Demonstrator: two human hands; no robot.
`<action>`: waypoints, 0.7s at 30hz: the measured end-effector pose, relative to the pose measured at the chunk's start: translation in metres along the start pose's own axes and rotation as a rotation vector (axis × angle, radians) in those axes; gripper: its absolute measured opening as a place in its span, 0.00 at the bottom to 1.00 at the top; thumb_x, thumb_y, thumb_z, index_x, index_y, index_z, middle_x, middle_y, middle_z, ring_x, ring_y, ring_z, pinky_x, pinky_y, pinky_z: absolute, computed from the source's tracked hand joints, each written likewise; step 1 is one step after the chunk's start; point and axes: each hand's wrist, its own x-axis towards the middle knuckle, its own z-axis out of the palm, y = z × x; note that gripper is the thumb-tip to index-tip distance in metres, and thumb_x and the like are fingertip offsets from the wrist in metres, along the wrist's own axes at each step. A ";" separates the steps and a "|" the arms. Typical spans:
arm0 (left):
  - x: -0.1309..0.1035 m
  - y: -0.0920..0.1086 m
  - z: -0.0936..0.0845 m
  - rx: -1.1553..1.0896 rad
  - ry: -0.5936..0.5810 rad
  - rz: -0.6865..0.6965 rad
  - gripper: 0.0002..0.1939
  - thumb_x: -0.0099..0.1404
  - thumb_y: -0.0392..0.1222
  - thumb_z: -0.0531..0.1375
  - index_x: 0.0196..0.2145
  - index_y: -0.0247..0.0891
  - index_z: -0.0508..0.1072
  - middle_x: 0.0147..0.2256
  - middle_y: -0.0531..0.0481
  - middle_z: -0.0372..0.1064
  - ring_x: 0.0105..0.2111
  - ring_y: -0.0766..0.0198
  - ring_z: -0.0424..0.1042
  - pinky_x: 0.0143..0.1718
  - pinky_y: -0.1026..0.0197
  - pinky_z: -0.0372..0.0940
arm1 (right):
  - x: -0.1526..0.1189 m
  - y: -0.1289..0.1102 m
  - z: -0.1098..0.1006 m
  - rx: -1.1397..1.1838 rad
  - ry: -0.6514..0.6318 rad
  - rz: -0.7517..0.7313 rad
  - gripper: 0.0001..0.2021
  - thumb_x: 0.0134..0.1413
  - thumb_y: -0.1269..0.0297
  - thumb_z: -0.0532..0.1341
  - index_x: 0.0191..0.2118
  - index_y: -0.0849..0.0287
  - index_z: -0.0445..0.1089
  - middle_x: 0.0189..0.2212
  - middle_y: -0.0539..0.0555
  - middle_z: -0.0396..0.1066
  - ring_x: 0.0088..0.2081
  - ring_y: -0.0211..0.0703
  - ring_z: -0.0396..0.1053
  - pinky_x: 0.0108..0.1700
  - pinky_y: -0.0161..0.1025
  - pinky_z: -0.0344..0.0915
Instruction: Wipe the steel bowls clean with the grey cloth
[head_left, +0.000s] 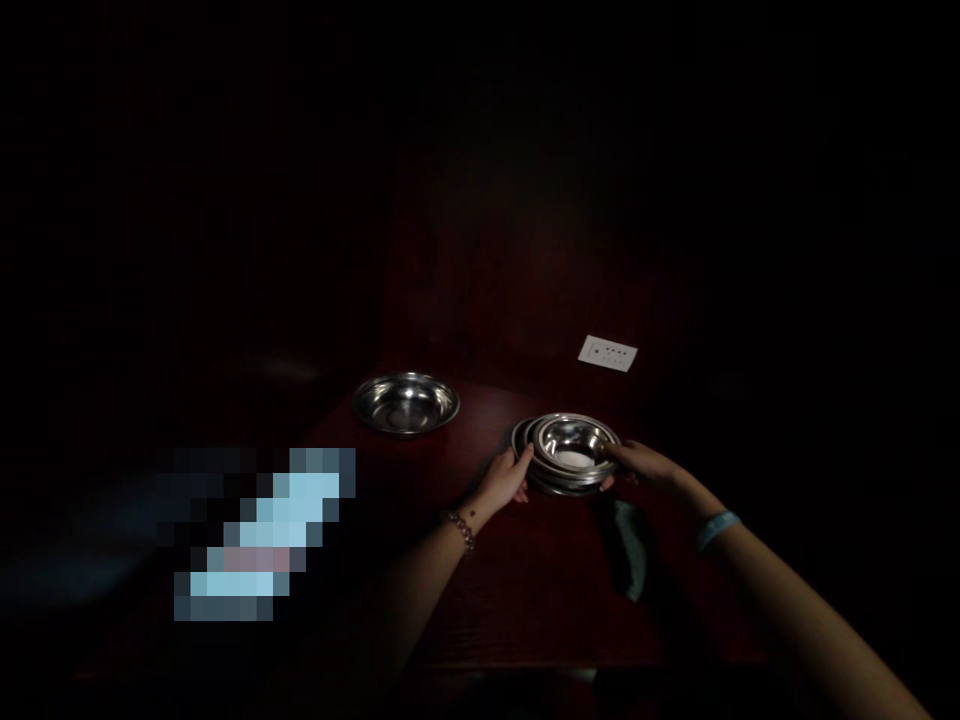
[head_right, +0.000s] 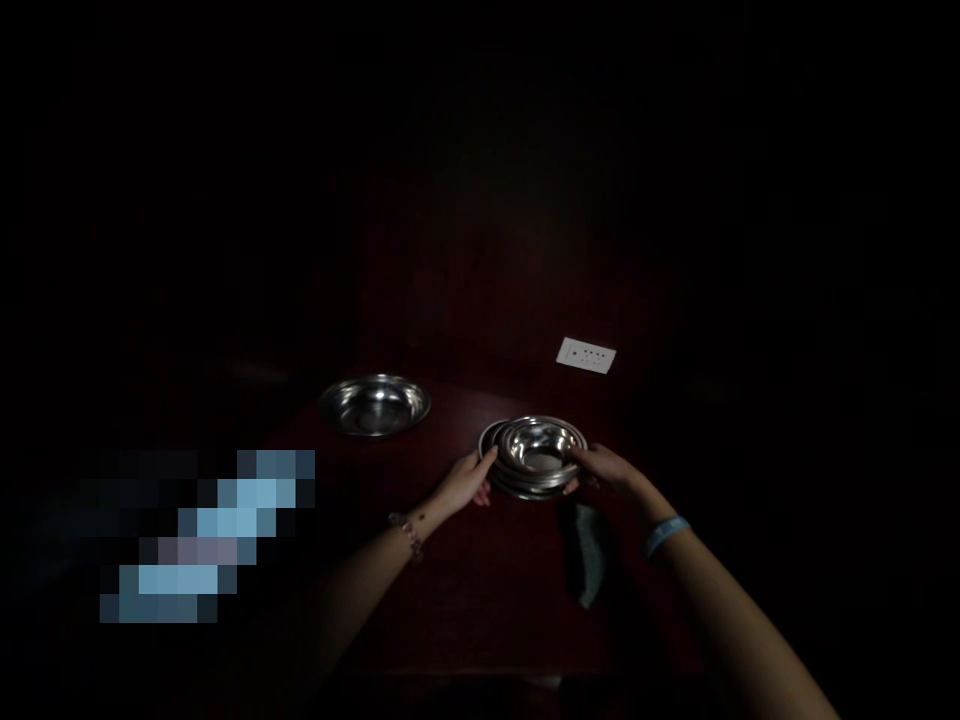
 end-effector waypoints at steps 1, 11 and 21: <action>0.000 0.000 0.000 -0.002 0.000 0.002 0.25 0.71 0.59 0.46 0.41 0.33 0.68 0.18 0.54 0.64 0.16 0.66 0.69 0.19 0.66 0.64 | 0.001 0.001 0.000 -0.015 -0.016 0.000 0.17 0.58 0.53 0.62 0.28 0.63 0.71 0.14 0.53 0.69 0.13 0.31 0.52 0.12 0.29 0.47; 0.004 -0.004 0.001 -0.009 -0.025 0.019 0.24 0.72 0.57 0.45 0.43 0.33 0.66 0.19 0.55 0.65 0.16 0.67 0.70 0.19 0.67 0.63 | -0.002 -0.001 0.007 0.033 0.064 0.078 0.11 0.59 0.58 0.62 0.35 0.63 0.72 0.16 0.48 0.68 0.16 0.32 0.57 0.17 0.29 0.56; 0.009 -0.003 0.001 0.001 -0.027 -0.020 0.25 0.72 0.58 0.44 0.45 0.32 0.66 0.20 0.52 0.67 0.17 0.66 0.70 0.18 0.68 0.61 | -0.005 -0.005 0.016 -0.155 -0.007 0.058 0.19 0.56 0.54 0.65 0.21 0.62 0.67 0.11 0.48 0.63 0.13 0.31 0.56 0.14 0.28 0.50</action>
